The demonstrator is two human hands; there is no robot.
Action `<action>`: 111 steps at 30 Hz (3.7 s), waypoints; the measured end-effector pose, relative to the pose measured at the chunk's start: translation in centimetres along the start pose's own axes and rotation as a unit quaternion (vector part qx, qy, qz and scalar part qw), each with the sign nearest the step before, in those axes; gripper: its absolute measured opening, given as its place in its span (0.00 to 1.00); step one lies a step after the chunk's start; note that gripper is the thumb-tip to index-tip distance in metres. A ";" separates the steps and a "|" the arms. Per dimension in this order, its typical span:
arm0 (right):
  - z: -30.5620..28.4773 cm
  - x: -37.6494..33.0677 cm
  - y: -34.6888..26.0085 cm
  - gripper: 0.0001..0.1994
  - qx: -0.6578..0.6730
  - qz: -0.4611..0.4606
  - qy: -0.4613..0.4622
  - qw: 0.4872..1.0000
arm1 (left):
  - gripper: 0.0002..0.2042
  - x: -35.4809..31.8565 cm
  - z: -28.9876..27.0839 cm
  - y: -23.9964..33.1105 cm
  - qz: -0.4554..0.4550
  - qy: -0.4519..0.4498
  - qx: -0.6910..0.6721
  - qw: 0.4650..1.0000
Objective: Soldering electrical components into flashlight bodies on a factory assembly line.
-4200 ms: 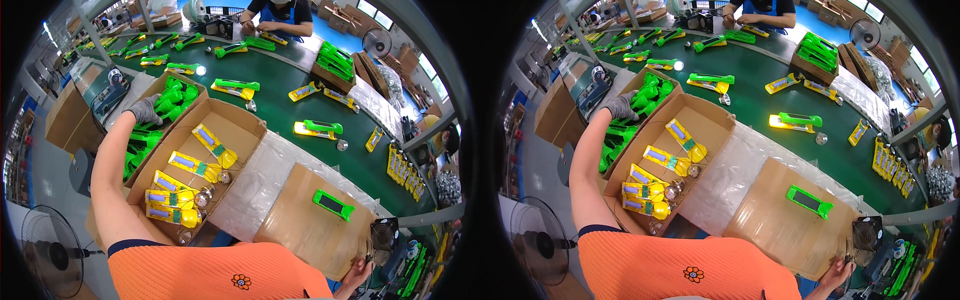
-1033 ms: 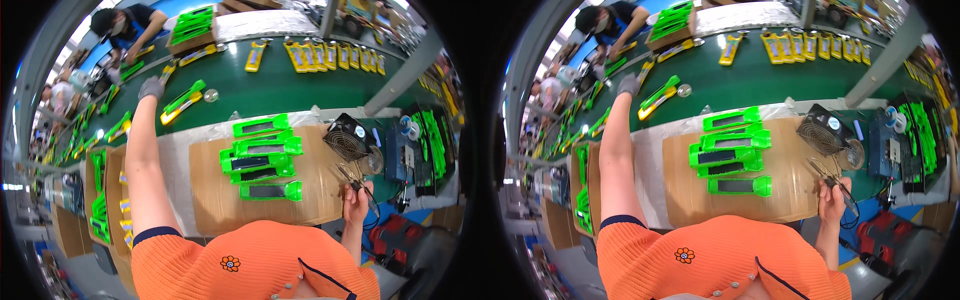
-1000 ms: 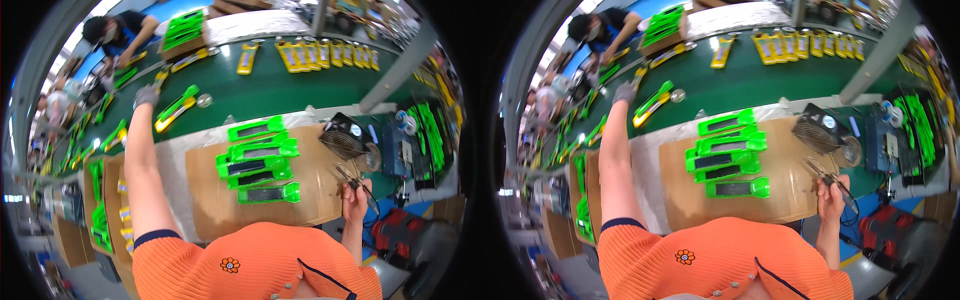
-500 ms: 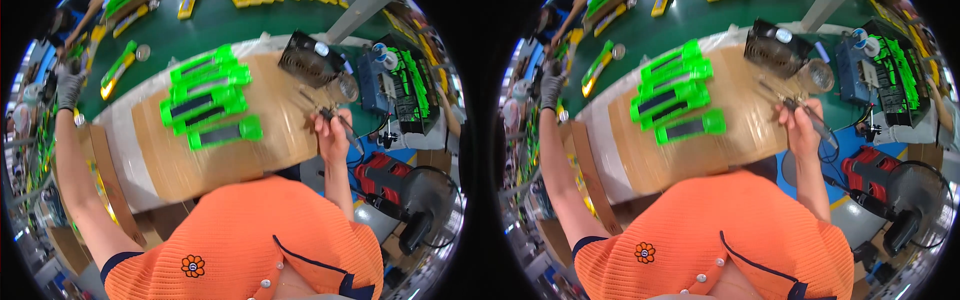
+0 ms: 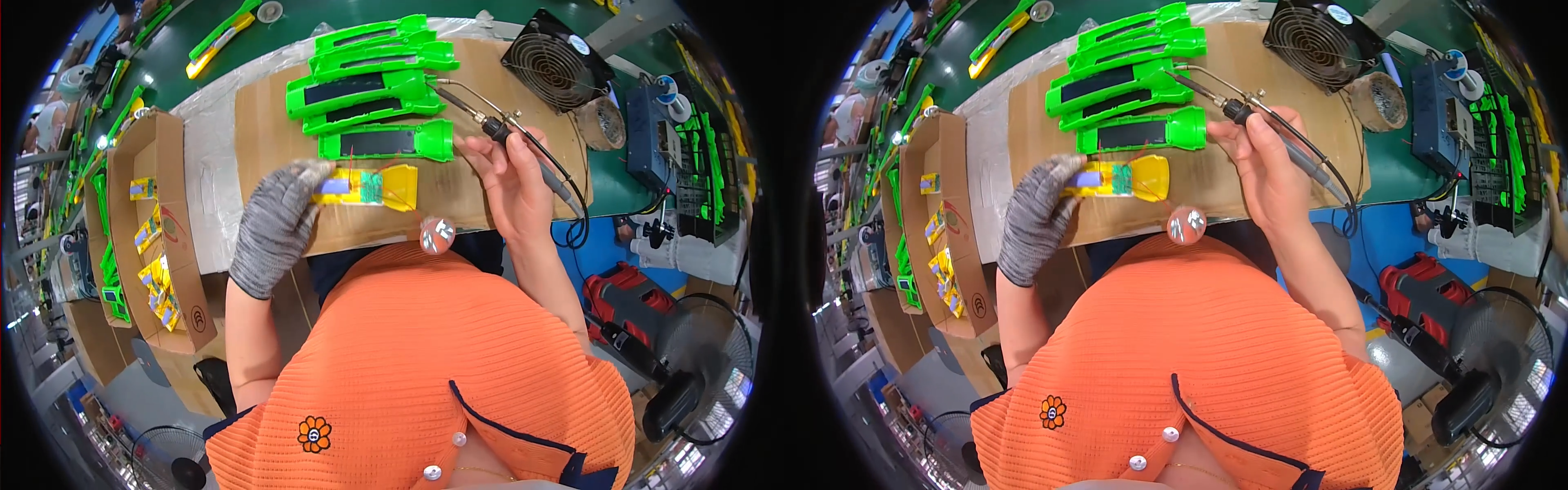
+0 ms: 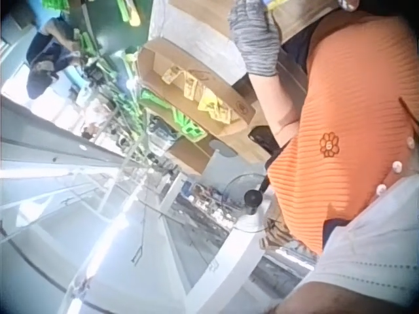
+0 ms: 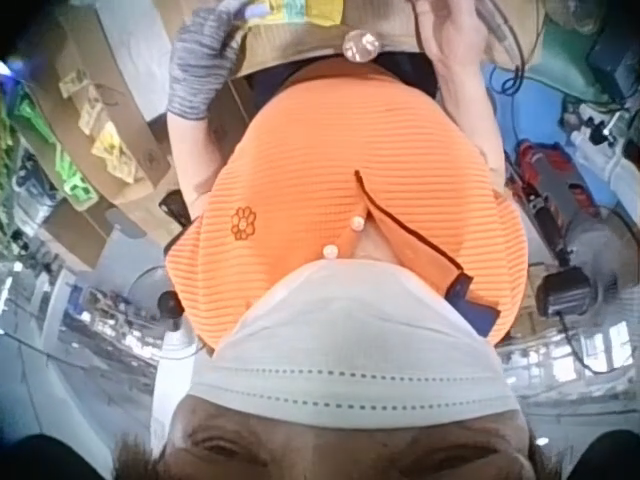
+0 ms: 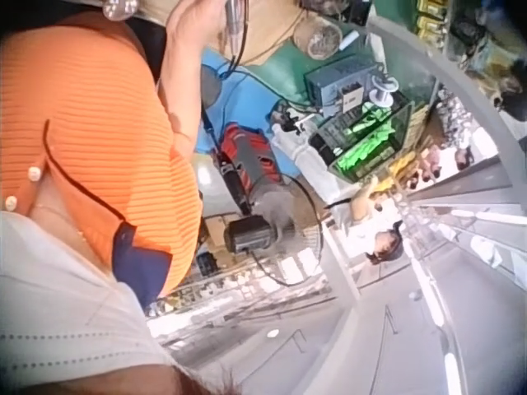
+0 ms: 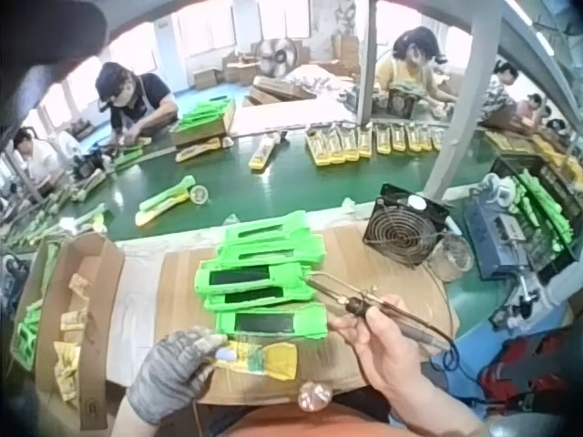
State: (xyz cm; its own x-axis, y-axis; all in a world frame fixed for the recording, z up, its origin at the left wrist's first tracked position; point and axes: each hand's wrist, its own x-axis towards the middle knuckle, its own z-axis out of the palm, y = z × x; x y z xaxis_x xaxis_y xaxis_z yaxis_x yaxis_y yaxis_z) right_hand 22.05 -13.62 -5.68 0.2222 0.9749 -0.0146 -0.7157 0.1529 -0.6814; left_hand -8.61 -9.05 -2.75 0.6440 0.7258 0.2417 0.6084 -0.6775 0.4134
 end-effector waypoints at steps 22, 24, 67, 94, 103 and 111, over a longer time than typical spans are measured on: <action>1.1 -1.3 -0.8 0.07 -0.220 0.148 -0.099 0.959 | 0.08 2.6 1.7 2.8 -0.152 0.076 -0.165 0.972; 1.2 -1.1 -0.8 0.07 -0.227 0.164 -0.101 0.955 | 0.08 2.9 1.6 2.7 -0.147 0.057 -0.144 0.977; -0.3 -0.7 -2.1 0.07 -0.165 0.057 -0.006 0.985 | 0.07 4.7 0.0 2.4 -0.088 -0.095 -0.043 0.991; -1.7 -0.8 -2.9 0.06 -0.177 0.000 0.001 0.984 | 0.06 8.3 1.5 4.6 -0.060 0.080 -0.140 0.985; -1.1 1.2 -1.3 0.08 -0.241 0.073 -0.069 0.965 | 0.05 5.0 2.2 1.8 -0.277 0.099 -0.168 0.941; -1.9 -0.1 -3.9 0.08 -0.270 0.117 -0.027 0.955 | 0.06 8.1 2.4 1.2 -0.114 -0.072 -0.200 0.970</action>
State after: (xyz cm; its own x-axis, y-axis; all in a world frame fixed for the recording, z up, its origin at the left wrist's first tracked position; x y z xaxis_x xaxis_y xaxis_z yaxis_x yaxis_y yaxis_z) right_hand 26.05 -14.66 -4.42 0.0529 0.9815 -0.1839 -0.2924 -0.1609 -0.9427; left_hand -1.55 -4.22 -2.41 0.5891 0.8080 -0.0099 0.5327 -0.3791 0.7567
